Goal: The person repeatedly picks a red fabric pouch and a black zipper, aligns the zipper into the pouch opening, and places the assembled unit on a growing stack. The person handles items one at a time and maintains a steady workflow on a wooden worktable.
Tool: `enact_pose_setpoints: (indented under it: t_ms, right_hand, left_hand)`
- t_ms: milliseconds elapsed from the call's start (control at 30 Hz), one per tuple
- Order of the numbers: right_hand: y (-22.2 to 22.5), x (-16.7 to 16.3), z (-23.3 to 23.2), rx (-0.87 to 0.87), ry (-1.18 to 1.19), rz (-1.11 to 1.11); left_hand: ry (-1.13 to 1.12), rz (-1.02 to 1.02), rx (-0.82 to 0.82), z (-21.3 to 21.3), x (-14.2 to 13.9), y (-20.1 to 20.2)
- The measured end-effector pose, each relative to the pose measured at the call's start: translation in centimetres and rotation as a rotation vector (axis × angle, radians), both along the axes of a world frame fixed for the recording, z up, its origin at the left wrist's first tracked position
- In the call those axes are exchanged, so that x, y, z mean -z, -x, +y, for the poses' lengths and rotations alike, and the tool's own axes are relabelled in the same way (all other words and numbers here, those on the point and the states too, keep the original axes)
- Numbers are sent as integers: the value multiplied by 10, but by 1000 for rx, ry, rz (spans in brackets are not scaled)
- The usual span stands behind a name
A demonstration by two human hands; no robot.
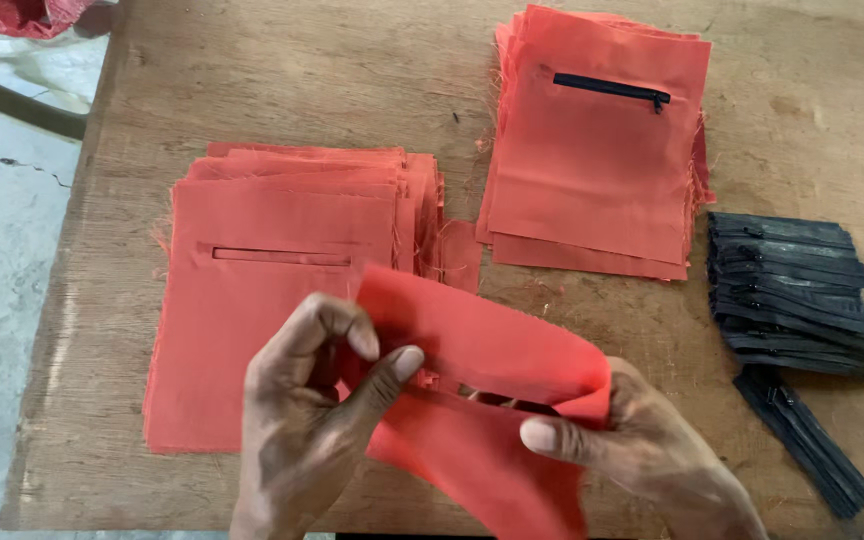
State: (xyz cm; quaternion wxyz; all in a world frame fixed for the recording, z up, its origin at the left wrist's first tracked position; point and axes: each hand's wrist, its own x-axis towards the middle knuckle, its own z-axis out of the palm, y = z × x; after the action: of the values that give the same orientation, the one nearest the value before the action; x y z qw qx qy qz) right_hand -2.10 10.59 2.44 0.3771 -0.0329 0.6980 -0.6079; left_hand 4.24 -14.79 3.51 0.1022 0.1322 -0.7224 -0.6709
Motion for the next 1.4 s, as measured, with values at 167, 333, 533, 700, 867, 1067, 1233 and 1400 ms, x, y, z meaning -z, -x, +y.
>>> enact_pose_setpoints:
  t_ms: [167,333,533,700,867,1067,1233,1400]
  right_hand:
    - [-24,5,47,218,-120,403]
    - [-53,1,120,62,-197,665]
    - [-95,27,173,-44,-269,626]
    - [-116,37,186,20,-296,651]
    - [-125,67,154,193,-159,721]
    - [-113,73,143,293,-221,743]
    - [-111,71,134,358,-354,749]
    - [-105,68,135,329,-343,796]
  left_hand:
    - [344,203,113,7,-14,-16]
    - [442,317,413,16,-26,-35]
    - [389,295,555,35,1,-54]
    - [346,206,513,44,24,-71]
    - [428,315,474,58,63,-69]
    - [521,176,389,60,81,-74]
    - [511,141,357,64,85,-66]
    - [558,119,278,69,83,-63]
